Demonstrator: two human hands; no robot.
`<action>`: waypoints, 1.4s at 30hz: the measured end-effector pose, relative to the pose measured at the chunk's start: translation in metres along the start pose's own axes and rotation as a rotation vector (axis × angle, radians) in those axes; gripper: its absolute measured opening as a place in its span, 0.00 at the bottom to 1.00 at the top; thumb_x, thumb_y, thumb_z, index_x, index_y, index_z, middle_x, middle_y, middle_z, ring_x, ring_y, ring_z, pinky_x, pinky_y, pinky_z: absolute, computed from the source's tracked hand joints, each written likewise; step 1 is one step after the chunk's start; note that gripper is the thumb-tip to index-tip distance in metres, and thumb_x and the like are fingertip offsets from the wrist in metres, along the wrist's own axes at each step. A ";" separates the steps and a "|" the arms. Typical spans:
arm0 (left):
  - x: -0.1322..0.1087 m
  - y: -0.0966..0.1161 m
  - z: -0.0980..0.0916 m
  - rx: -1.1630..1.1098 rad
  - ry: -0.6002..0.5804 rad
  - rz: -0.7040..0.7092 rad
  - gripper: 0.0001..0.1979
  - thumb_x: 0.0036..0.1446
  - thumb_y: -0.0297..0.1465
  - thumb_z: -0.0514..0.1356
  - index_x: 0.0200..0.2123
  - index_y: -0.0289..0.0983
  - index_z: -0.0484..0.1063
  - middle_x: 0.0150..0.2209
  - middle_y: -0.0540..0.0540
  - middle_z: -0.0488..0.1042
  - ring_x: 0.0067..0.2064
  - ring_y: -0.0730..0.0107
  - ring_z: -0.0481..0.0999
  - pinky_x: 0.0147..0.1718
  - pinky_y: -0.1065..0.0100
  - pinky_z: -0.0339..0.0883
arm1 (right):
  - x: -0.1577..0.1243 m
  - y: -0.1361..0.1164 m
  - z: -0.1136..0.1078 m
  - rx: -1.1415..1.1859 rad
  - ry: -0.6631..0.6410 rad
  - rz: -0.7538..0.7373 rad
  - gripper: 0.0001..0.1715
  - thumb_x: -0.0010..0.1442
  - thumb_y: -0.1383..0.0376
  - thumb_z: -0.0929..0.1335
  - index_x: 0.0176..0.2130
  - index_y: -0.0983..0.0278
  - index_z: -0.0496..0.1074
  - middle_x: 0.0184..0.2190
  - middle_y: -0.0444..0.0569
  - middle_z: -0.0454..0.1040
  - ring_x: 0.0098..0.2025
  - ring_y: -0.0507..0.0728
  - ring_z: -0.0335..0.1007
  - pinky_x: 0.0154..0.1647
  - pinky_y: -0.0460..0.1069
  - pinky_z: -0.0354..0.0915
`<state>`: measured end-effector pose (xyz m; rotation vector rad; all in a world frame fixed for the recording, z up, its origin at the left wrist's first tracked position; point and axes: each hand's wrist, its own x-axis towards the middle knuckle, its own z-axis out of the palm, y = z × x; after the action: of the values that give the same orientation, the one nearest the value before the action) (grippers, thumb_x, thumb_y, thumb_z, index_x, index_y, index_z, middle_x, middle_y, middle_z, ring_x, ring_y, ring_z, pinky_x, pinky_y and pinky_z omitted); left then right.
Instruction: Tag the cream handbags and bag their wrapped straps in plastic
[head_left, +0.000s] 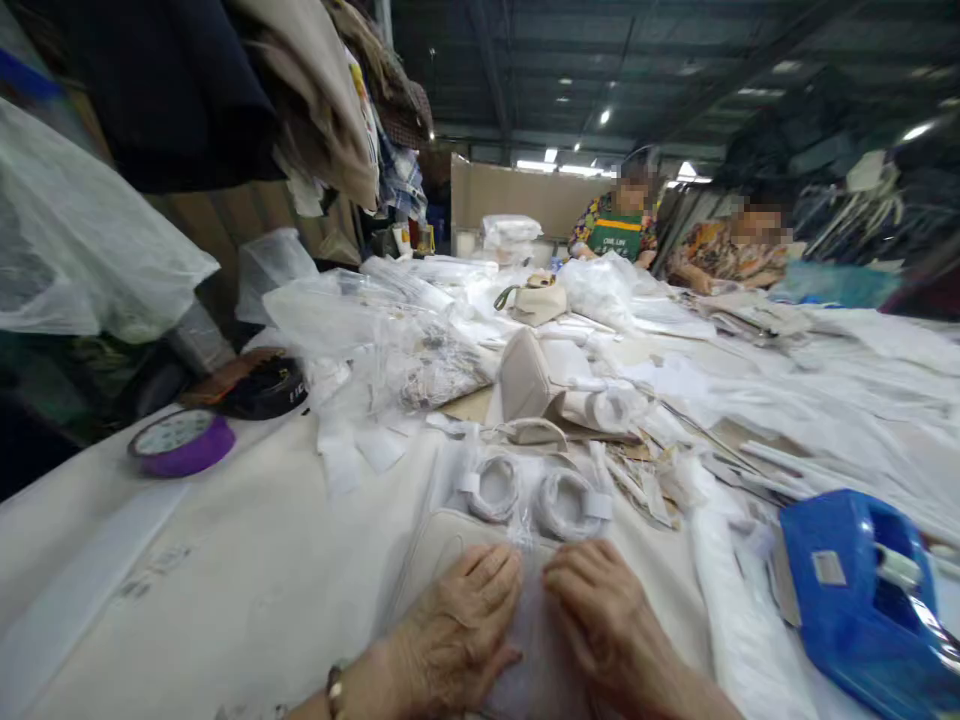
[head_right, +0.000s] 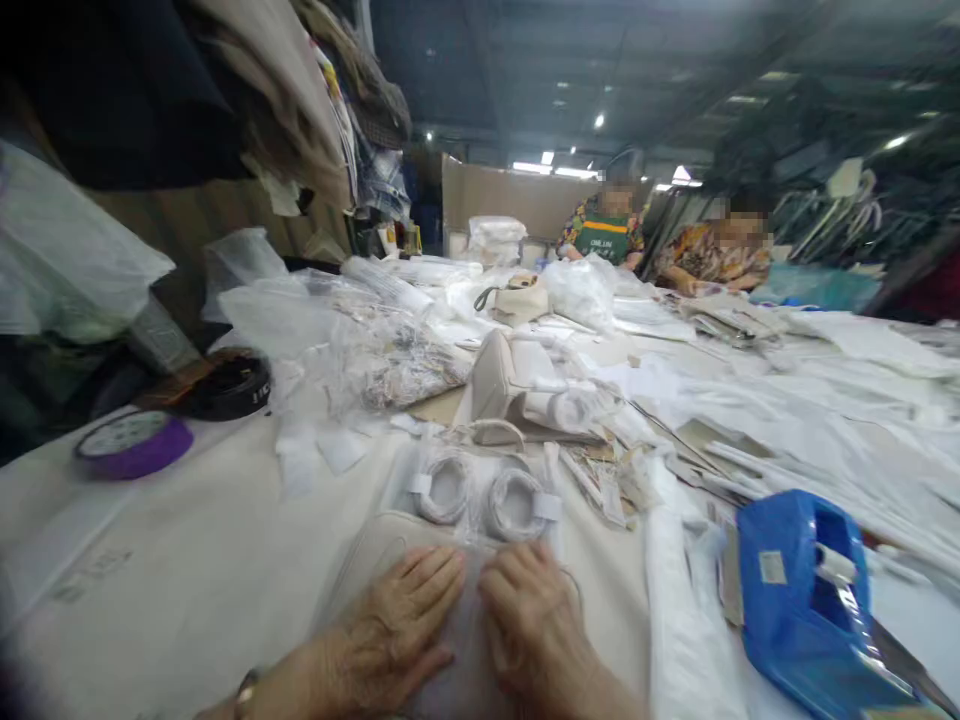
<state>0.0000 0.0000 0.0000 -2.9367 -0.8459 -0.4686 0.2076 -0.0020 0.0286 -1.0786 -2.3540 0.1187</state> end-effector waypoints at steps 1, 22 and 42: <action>0.000 0.001 -0.001 -0.010 -0.022 -0.004 0.26 0.63 0.40 0.50 0.56 0.24 0.61 0.56 0.33 0.67 0.58 0.52 0.64 0.57 0.56 0.57 | 0.014 0.009 -0.004 -0.085 -0.005 -0.023 0.16 0.55 0.79 0.60 0.37 0.64 0.70 0.36 0.51 0.73 0.40 0.59 0.64 0.40 0.53 0.55; 0.002 0.001 -0.011 -0.080 -0.078 -0.044 0.25 0.63 0.41 0.48 0.54 0.26 0.63 0.56 0.36 0.66 0.59 0.56 0.62 0.60 0.61 0.51 | 0.073 0.104 -0.016 -0.104 -0.303 -0.265 0.20 0.55 0.82 0.56 0.34 0.64 0.70 0.35 0.51 0.72 0.36 0.53 0.68 0.36 0.45 0.64; 0.000 0.000 -0.007 -0.031 -0.011 -0.020 0.24 0.63 0.41 0.49 0.51 0.26 0.66 0.54 0.36 0.68 0.57 0.55 0.64 0.59 0.61 0.53 | 0.104 0.048 -0.019 -0.340 -0.562 0.149 0.19 0.51 0.54 0.71 0.37 0.66 0.73 0.37 0.52 0.75 0.43 0.63 0.68 0.47 0.55 0.58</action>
<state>-0.0014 -0.0010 0.0066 -2.9644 -0.8782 -0.4722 0.1946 0.1029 0.0765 -1.5461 -2.8593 0.0854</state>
